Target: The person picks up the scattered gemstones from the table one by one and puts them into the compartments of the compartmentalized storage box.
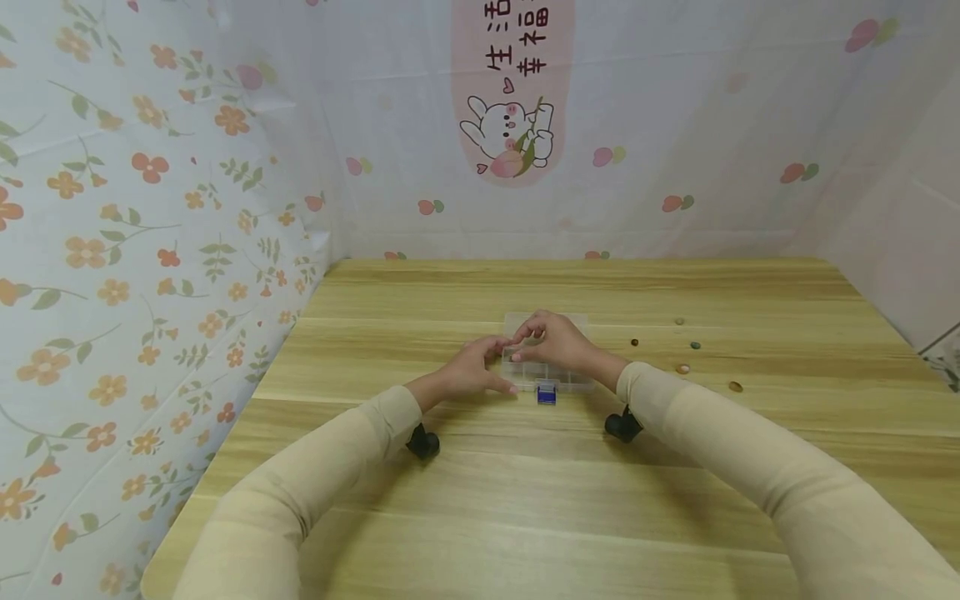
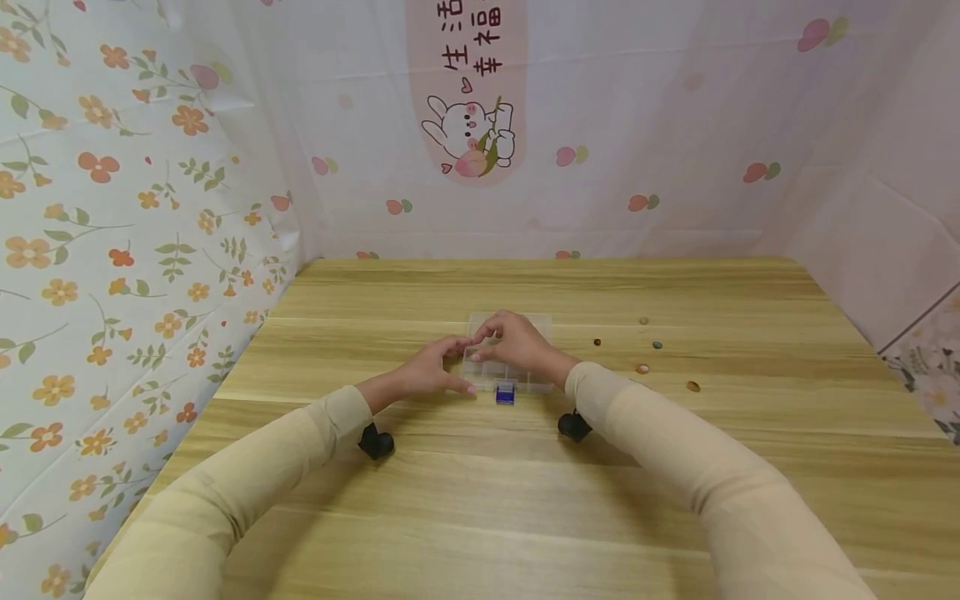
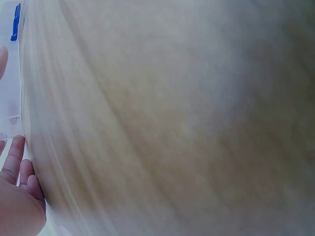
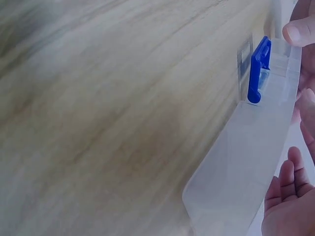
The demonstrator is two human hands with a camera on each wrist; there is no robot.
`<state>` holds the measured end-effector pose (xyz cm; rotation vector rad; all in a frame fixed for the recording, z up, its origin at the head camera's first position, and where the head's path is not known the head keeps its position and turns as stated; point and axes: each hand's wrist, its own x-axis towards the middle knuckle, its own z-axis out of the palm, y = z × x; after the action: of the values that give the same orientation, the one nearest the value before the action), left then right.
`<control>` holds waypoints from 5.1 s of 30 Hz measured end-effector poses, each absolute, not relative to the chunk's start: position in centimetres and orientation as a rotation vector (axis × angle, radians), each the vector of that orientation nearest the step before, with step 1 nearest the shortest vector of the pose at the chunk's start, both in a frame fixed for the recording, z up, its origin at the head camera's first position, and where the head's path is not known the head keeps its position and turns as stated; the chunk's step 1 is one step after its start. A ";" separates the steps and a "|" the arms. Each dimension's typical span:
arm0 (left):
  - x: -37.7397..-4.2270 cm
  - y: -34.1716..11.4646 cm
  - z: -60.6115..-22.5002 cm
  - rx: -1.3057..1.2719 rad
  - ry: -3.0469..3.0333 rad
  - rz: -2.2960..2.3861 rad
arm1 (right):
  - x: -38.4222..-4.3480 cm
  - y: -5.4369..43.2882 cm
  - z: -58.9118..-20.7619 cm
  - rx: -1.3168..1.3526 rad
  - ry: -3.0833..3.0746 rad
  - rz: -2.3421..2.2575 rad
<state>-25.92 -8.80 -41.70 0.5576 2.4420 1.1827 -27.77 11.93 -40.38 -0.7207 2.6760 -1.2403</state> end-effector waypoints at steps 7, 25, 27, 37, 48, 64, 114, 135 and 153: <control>-25.9 -8.7 -41.6 0.569 2.425 1.195 | -27.6 12.5 -39.6 -0.723 2.709 -1.250; -25.9 -8.6 -41.6 0.517 2.465 1.154 | -26.9 17.1 -38.1 -0.671 2.707 -1.360; -25.8 -8.6 -41.5 0.514 2.465 1.147 | -26.7 17.8 -37.9 -0.663 2.719 -1.352; -25.7 -8.6 -41.5 0.533 2.456 1.164 | -25.8 21.2 -37.1 -0.680 2.721 -1.350; -25.7 -8.7 -41.6 0.555 2.441 1.177 | -23.9 24.7 -36.9 -0.657 2.668 -1.335; -25.8 -8.6 -41.6 0.557 2.449 1.174 | -22.0 31.2 -37.9 -0.533 2.722 -1.298; -25.9 -8.7 -41.6 0.591 2.430 1.184 | -20.4 40.9 -41.4 -0.451 2.702 -1.039; -25.8 -8.5 -41.6 0.589 2.440 1.162 | -20.6 41.5 -43.3 -0.475 2.751 -1.181; -25.8 -8.6 -41.5 0.589 2.444 1.168 | -20.3 40.9 -42.8 -0.378 2.796 -1.061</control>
<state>-25.75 -8.58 -41.46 0.5888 2.4444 1.1680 -20.35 40.88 -42.76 -0.3778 2.7960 -1.0611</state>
